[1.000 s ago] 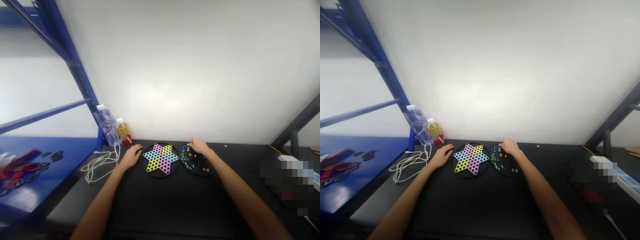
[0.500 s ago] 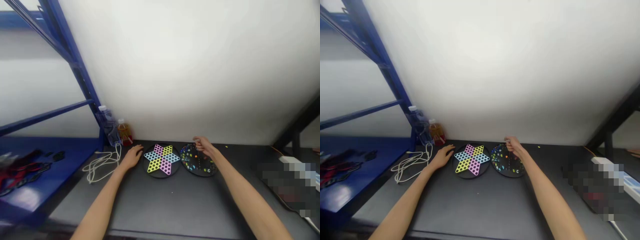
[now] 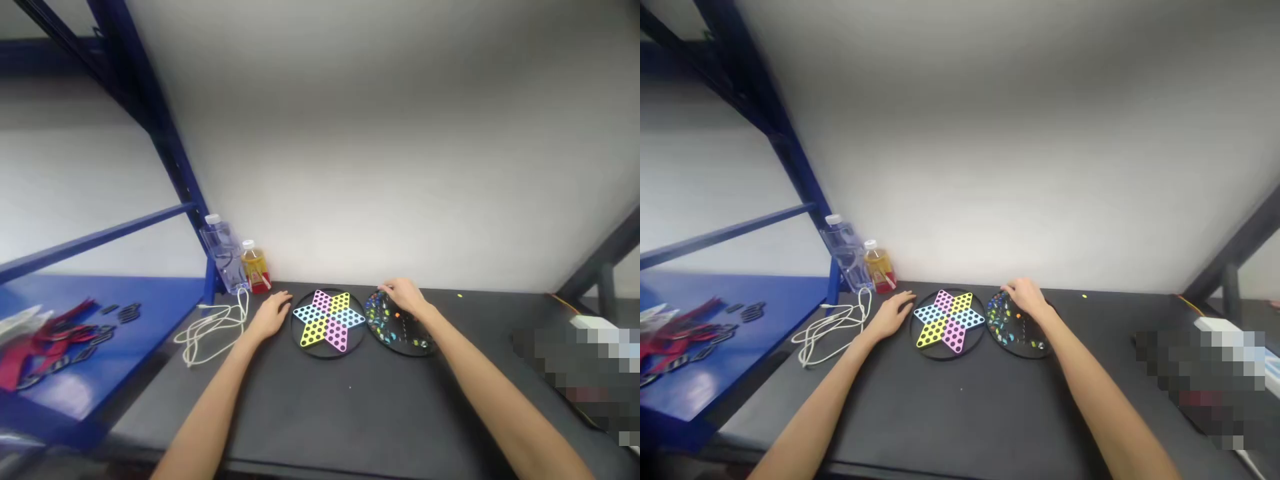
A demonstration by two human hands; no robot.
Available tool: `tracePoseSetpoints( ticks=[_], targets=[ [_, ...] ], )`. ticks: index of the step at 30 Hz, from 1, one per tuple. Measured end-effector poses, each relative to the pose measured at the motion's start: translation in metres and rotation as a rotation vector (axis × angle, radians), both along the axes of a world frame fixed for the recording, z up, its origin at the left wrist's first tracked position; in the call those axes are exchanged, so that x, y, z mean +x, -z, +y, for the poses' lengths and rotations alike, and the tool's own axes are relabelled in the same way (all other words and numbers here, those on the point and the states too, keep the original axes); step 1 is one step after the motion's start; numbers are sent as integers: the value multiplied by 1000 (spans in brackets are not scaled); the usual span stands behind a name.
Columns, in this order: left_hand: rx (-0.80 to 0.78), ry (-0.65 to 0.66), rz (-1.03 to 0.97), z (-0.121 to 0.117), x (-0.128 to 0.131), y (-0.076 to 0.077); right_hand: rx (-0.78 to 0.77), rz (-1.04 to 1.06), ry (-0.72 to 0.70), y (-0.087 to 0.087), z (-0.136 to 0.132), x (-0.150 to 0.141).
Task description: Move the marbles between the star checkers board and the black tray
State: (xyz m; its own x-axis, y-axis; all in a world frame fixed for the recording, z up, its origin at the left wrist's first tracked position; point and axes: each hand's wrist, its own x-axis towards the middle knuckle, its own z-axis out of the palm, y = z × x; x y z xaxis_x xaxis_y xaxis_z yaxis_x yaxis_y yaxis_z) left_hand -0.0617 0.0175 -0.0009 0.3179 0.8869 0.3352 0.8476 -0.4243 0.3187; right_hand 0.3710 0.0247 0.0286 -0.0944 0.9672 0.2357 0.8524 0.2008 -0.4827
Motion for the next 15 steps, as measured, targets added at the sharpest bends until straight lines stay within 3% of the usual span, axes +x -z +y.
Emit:
tracePoseSetpoints(
  ticks=[3, 10, 13, 15],
  targets=[
    [-1, 6, -8, -1, 0, -1, -41, -57, -37, -2, -3, 0],
    [-4, 2, -6, -1, 0, 0, -74, 32, -57, 0, -1, -2],
    [4, -4, -1, -1, 0, 0, -59, 203, 2, 3, -1, 0],
    [5, 1, 2, -2, 1, -1, -117, 444, 44, 4, -3, 3]
  ],
)
